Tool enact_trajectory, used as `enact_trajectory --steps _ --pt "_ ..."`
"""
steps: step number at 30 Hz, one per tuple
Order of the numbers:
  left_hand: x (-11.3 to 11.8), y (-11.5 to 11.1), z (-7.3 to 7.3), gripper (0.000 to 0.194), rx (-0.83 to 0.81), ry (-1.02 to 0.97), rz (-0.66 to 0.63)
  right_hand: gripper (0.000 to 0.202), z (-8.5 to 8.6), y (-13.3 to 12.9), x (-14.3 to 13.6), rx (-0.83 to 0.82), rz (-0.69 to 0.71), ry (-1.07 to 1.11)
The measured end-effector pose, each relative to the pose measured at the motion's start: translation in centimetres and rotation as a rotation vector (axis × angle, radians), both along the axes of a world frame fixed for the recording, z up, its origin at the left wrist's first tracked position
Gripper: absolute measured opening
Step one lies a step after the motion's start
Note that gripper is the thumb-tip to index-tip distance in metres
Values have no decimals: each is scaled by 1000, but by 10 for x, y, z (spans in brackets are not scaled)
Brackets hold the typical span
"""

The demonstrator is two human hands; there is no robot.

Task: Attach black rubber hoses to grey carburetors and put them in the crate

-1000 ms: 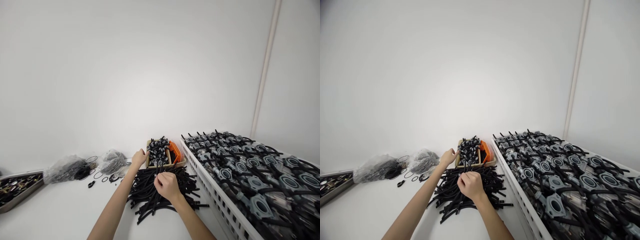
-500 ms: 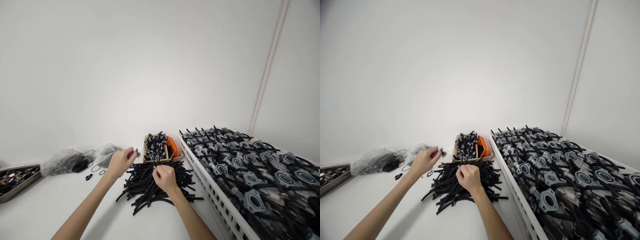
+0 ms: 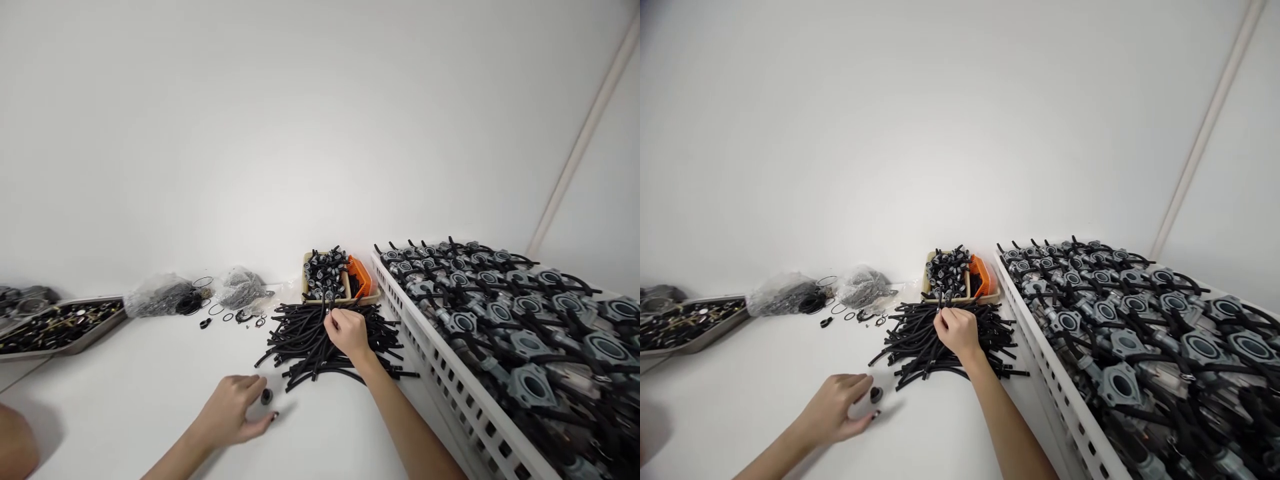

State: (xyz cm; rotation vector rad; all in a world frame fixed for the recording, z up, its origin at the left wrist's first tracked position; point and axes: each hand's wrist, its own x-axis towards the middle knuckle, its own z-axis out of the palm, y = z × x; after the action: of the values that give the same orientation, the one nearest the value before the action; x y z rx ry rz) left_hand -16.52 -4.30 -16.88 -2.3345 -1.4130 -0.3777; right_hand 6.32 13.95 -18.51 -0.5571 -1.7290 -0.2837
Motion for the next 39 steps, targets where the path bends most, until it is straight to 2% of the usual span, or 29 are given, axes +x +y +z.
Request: enact_trajectory --steps 3,6,8,11,13,18,21,23,26,28,30,32,33,35,39 --pt "-4 31 34 48 -7 -62 138 25 0 0 0 1 -1 -8" --pt "9 87 69 36 -55 -95 308 25 0 0 1 -3 -1 -15" --pt "23 129 80 31 -117 -88 373 25 1 0 2 -4 -4 -24" --pt "42 175 77 33 -201 -82 429 26 1 0 3 5 -17 -39" --pt "47 190 69 35 -239 -84 456 26 2 -1 4 14 -30 -46" --pt "39 195 55 35 -306 -94 508 27 2 0 3 24 -45 -58" --pt "35 195 54 32 -339 -106 503 26 1 0 2 14 -37 -55" --pt "36 196 59 31 -328 -122 495 25 1 0 2 6 -33 -49" --pt "39 190 77 29 -232 -146 477 25 1 0 4 6 -37 -39" --pt "35 175 94 31 -131 -156 457 26 2 0 4 14 -45 -37" --pt "24 149 109 32 -34 -156 429 26 2 0 5 23 -54 -35" --pt "6 112 114 32 38 -145 385 27 1 1 4 26 -64 -31" --pt "-4 92 111 34 66 -139 362 27 1 2 4 26 -68 -29" --pt "-24 51 96 35 82 -124 302 27 0 3 4 20 -68 -30" --pt "-47 -11 43 21 16 -49 161 27 -3 4 4 -2 -47 -41"
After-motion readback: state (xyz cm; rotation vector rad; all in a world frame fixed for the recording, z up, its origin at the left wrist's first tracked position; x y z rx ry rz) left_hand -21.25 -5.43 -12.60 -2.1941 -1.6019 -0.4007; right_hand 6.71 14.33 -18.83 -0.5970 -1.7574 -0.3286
